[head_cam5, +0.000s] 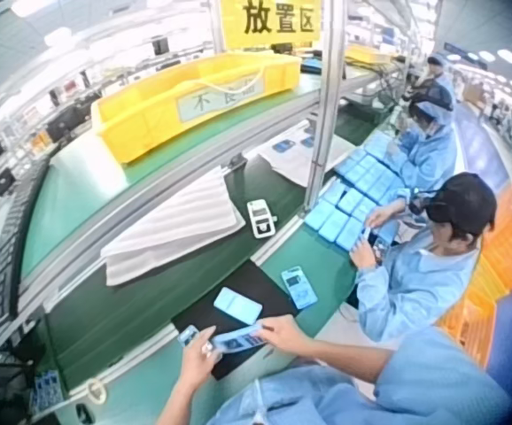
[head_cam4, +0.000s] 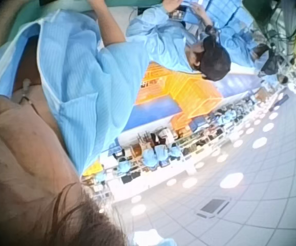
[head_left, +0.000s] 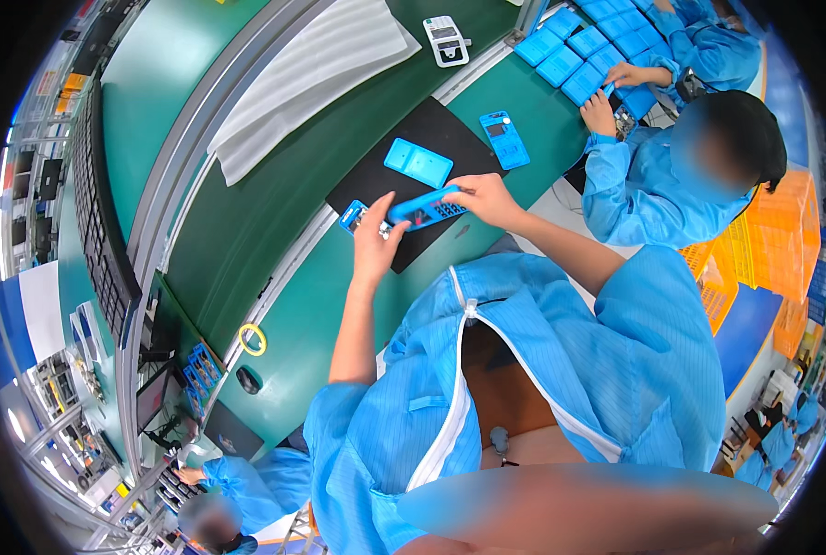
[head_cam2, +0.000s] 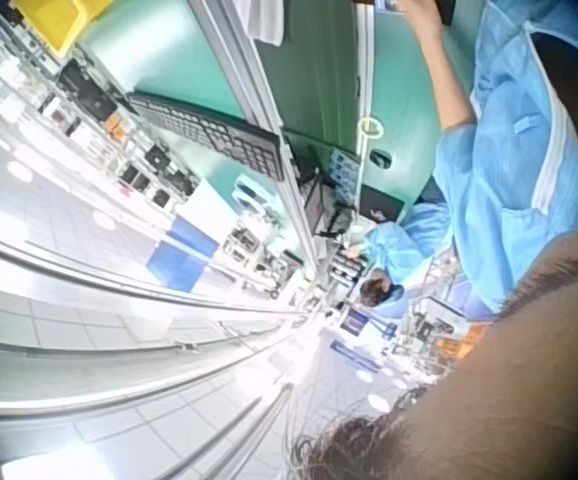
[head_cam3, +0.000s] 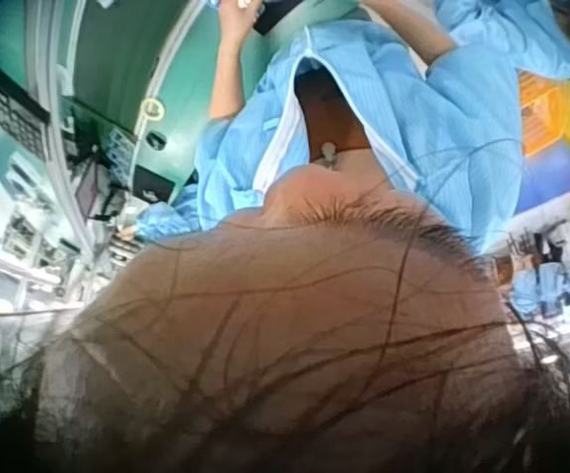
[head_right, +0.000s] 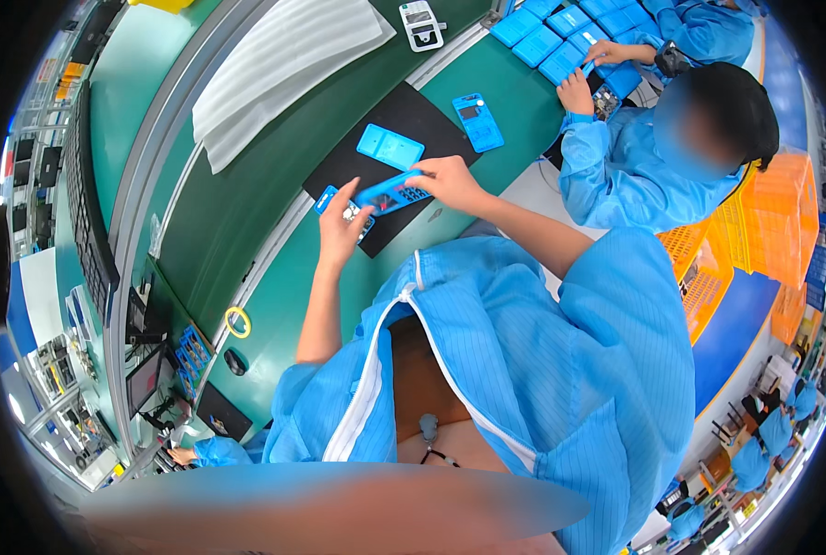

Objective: The person moves blue phone cases and circuit boards onto a black mat, then presses the circuit boards into the cases by hand. They then fit blue plastic frames onto the units and press the components together.

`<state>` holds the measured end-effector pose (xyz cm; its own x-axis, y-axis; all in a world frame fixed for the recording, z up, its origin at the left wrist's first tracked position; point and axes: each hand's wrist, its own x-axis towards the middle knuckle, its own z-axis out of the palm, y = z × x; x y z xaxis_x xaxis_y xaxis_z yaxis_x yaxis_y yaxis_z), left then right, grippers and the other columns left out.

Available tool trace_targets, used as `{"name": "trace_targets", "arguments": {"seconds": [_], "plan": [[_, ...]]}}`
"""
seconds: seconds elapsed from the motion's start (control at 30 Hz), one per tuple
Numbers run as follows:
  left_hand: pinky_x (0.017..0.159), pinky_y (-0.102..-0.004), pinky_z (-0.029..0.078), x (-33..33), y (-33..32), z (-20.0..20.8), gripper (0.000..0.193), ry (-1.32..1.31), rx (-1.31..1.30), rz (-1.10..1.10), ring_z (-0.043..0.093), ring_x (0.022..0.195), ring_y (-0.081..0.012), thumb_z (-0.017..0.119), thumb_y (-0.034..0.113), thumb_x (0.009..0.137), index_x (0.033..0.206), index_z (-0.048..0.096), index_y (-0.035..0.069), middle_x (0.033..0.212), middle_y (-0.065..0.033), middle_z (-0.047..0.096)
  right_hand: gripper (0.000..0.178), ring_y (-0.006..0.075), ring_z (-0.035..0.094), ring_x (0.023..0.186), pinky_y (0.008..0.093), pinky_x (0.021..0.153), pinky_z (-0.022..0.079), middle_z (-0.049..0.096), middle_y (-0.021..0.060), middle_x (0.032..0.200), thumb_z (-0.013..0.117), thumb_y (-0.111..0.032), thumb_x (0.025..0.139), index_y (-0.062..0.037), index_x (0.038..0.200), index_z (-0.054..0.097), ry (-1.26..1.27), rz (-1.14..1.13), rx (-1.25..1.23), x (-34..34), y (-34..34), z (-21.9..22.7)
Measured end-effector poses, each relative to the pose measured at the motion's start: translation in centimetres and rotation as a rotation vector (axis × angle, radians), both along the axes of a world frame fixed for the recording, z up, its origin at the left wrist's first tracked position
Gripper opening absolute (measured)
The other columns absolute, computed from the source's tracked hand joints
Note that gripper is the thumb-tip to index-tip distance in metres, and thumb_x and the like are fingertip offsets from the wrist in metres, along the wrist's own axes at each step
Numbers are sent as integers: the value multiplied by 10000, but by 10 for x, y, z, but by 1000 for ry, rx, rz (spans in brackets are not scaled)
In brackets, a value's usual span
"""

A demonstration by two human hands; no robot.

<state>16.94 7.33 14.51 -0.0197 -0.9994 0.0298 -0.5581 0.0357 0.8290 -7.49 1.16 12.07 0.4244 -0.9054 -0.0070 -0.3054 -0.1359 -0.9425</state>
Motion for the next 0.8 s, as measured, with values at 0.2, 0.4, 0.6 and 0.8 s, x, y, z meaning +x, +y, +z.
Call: {"name": "trace_targets", "arguments": {"seconds": [0.2, 0.4, 0.6, 0.8], "plan": [[880, -349, 526, 28, 10, -38, 333, 39, 67, 241, 657, 1041, -257, 700, 105, 862, 1186, 655, 40, 1180, -162, 659, 238, 147, 673, 750, 287, 690, 510, 714, 118, 854, 708, -188, 852, -31, 1031, 706, -30, -423, -13, 6, -34, -15], [773, -316, 562, 31, 20, -68, 275, 42, 46, 278, 679, 904, -188, 659, 98, 901, 1167, 669, 31, 1067, -138, 687, 311, 273, 596, 1152, 430, 1006, 451, 671, 88, 1157, 730, -166, 802, -73, 1095, 681, 353, -222, -864, 3, -97, -65], [788, -307, 558, 46, 51, -73, 274, 26, 69, 356, 673, 934, -174, 630, 116, 928, 1189, 670, 44, 1090, -126, 692, 346, 283, 505, 1267, 475, 1057, 398, 606, 67, 1268, 630, -125, 837, -102, 1182, 636, 511, -28, -895, -22, -66, -106], [753, -316, 565, 42, 58, -76, 277, 35, 186, 390, 686, 916, -209, 629, 94, 921, 1191, 667, 44, 1119, -146, 683, 407, 302, 422, 1335, 471, 1077, 372, 540, 74, 1354, 596, -103, 823, -95, 1230, 609, 686, 38, -862, -29, -66, -115]]}}
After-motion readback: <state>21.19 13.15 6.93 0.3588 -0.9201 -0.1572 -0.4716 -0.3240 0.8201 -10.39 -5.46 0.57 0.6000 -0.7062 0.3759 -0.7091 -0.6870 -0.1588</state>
